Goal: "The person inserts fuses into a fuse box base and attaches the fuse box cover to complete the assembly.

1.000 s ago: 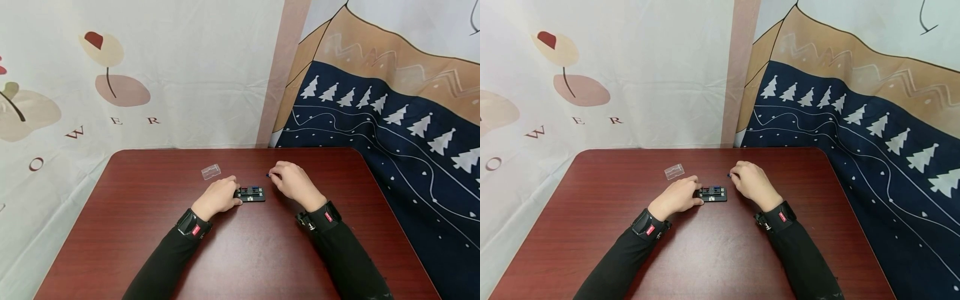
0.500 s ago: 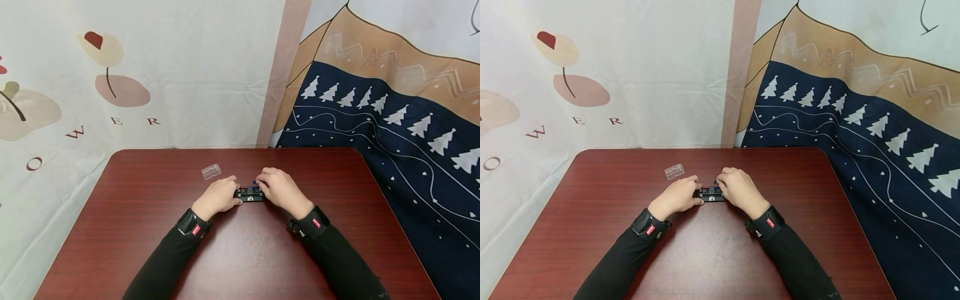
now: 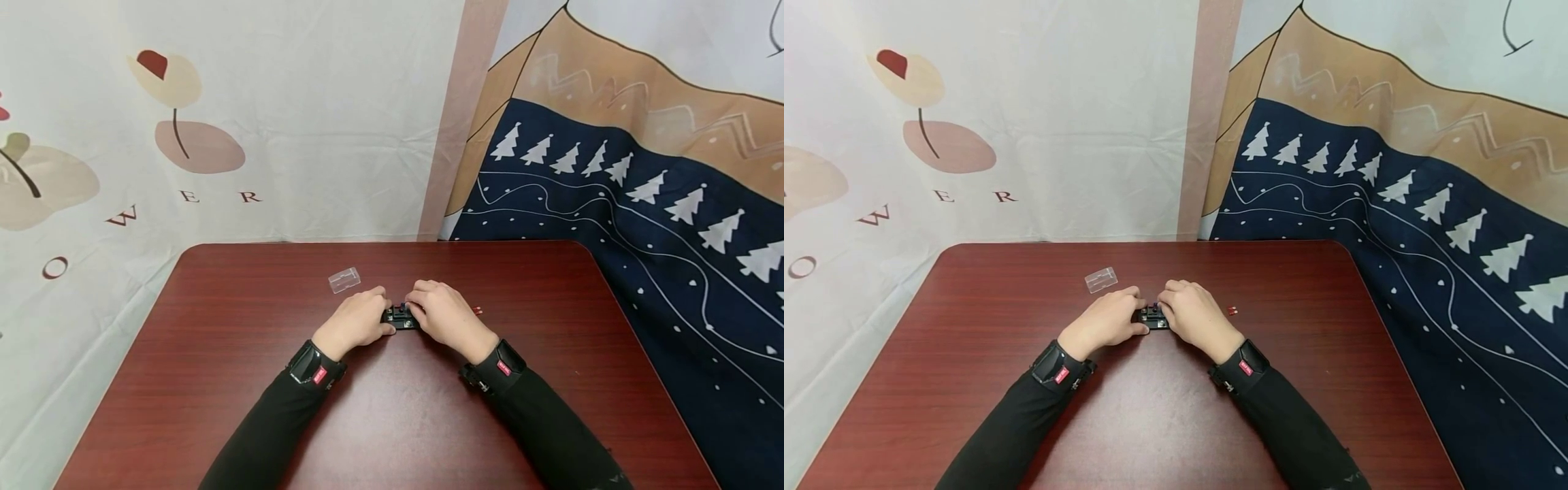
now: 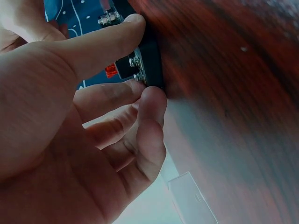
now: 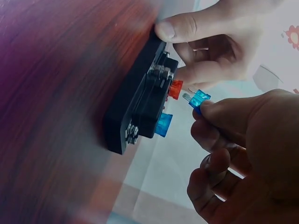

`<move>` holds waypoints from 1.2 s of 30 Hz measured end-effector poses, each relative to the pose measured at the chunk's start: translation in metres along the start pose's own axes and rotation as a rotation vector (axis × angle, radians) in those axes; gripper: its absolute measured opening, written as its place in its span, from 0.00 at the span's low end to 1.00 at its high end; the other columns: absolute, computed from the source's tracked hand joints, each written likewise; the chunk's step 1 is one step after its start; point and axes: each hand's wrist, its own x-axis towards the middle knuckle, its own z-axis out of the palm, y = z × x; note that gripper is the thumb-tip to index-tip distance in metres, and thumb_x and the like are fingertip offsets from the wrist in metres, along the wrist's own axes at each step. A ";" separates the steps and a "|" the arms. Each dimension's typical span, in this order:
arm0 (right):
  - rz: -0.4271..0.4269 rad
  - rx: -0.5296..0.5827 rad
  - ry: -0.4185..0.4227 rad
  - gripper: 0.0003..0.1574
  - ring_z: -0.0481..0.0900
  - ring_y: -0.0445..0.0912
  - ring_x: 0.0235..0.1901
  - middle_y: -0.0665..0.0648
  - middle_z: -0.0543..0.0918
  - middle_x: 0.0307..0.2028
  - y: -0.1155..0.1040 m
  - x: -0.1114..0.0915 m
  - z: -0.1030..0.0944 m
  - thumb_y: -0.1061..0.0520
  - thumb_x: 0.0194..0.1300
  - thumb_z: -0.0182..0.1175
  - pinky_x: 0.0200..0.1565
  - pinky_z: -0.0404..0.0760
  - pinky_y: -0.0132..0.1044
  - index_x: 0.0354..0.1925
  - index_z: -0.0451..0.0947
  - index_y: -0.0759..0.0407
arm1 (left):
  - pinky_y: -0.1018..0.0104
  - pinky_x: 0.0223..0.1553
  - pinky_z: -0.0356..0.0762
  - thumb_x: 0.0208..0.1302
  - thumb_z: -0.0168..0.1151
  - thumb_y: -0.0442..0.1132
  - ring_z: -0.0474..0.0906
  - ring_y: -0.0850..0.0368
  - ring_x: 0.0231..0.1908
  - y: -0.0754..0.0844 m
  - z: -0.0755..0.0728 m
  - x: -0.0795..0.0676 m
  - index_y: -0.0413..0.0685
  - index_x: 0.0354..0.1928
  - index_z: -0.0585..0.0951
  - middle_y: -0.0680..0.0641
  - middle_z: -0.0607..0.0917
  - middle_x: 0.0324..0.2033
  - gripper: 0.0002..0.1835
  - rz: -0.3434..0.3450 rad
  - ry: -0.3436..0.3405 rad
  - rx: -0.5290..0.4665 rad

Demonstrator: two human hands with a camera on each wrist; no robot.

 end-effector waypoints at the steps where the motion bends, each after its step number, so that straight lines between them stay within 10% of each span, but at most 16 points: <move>1: -0.003 0.002 -0.002 0.08 0.81 0.46 0.37 0.49 0.82 0.35 -0.001 0.000 0.000 0.58 0.73 0.64 0.43 0.84 0.45 0.42 0.91 0.56 | 0.51 0.41 0.83 0.59 0.78 0.52 0.83 0.50 0.37 0.000 0.000 0.000 0.50 0.43 0.90 0.51 0.79 0.40 0.17 0.000 0.001 -0.003; 36: -0.019 -0.015 -0.021 0.05 0.81 0.48 0.35 0.51 0.81 0.32 -0.009 0.003 0.018 0.60 0.68 0.68 0.42 0.84 0.45 0.38 0.91 0.56 | 0.51 0.42 0.83 0.60 0.77 0.50 0.83 0.50 0.37 -0.003 0.000 0.001 0.51 0.44 0.90 0.51 0.80 0.41 0.15 0.001 0.001 -0.006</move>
